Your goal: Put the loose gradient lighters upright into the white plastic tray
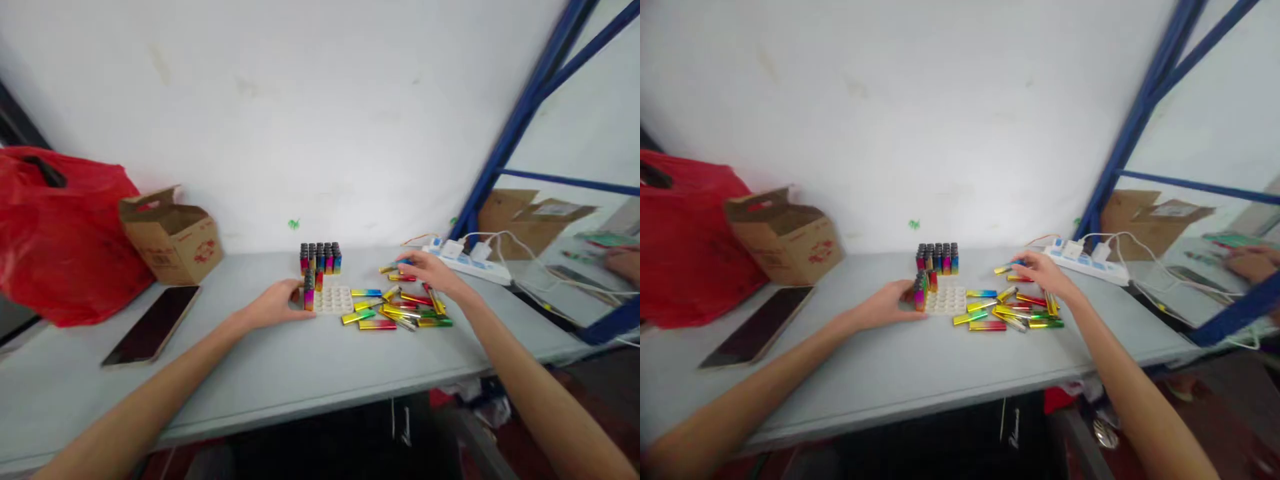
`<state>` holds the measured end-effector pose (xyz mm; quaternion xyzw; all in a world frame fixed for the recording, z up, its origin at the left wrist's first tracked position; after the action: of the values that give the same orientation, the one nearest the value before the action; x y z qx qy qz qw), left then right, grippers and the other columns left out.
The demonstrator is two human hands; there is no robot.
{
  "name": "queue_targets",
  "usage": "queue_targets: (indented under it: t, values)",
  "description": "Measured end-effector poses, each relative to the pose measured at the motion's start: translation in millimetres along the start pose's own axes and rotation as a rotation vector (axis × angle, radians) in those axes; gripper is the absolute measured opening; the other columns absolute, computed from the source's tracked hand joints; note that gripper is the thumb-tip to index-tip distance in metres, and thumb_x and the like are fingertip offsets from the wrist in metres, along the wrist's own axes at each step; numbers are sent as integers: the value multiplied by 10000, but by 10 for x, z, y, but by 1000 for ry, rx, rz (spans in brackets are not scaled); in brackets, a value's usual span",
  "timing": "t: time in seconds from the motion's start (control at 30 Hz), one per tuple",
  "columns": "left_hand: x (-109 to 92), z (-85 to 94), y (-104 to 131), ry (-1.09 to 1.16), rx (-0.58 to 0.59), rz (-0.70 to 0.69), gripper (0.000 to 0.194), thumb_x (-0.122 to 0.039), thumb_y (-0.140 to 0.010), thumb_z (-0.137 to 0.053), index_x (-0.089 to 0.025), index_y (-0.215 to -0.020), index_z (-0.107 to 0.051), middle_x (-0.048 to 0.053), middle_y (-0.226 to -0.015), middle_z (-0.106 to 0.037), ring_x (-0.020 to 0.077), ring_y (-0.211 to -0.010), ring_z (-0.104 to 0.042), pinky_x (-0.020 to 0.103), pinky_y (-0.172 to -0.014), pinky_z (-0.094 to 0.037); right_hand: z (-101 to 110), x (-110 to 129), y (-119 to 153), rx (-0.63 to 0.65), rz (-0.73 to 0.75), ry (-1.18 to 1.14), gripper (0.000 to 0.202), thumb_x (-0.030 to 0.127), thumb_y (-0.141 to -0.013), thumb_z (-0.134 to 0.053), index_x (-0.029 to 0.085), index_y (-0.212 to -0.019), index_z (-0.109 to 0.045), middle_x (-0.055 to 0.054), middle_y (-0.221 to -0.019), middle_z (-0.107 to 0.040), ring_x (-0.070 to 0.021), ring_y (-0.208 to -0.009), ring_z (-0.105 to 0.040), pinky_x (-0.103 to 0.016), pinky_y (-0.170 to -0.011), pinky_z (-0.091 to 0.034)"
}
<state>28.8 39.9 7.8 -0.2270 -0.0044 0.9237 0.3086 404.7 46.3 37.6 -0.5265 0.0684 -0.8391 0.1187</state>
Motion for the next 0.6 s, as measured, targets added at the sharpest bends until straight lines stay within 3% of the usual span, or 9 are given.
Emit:
queue_targets:
  t: [0.13, 0.2, 0.3, 0.43, 0.53, 0.6]
  values:
    - [-27, 9, 3, -1, -6, -4, 577, -722, -737, -712, -192, -953, -642, 39, -880, -677, 223, -751, -608, 311, -672, -439, -380, 228, -217, -61, -19, -400, 428, 548, -708, -869, 225, -966, -759, -33, -970, -734, -184, -884, -646, -312, -785, -510]
    - [-32, 16, 1, -8, -14, -6, 579, -734, -724, -714, -192, -913, -637, 34, -850, -666, 222, -732, -602, 312, -663, -428, -636, 376, -335, -47, -24, -638, 394, 514, -702, -887, 238, -941, -739, -35, -1042, -736, -189, -965, -657, -314, -844, -530]
    - [-32, 20, 1, -17, -27, -19, 599, -750, -716, -715, -189, -913, -640, 32, -834, -659, 222, -723, -598, 314, -662, -422, -1017, 599, -450, 23, -29, -812, 389, 532, -741, -862, 239, -919, -678, -32, -1001, -734, -188, -920, -677, -336, -854, -554]
    - [-15, 5, 5, -13, -23, -23, 613, -741, -736, -714, -179, -973, -649, 37, -870, -667, 216, -743, -599, 308, -669, -427, -1382, 752, -431, 168, 37, -775, 424, 606, -820, -769, 256, -969, -582, 38, -731, -624, -139, -654, -594, -301, -664, -538]
    - [-6, -2, 5, -25, -21, -25, 616, -741, -743, -715, -173, -972, -645, 37, -863, -663, 211, -739, -594, 307, -668, -425, -1529, 687, -354, 214, 52, -629, 441, 657, -853, -698, 260, -952, -533, 99, -615, -411, -90, -495, -386, -213, -474, -351]
    - [-5, -5, 4, -31, -20, -29, 609, -737, -747, -715, -172, -963, -644, 35, -852, -660, 211, -735, -591, 307, -668, -423, -1566, 625, -305, 173, 69, -473, 452, 685, -887, -627, 252, -889, -500, 98, -617, -355, -87, -488, -313, -217, -455, -259]
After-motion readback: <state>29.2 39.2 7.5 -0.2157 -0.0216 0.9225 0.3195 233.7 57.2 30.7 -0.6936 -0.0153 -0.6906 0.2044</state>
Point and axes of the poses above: each hand's wrist, its own y-axis away from the middle knuckle, its own z-axis out of the back of the hand, x = y × z, the point moved 5 cm from there along -y, towards the middle knuckle
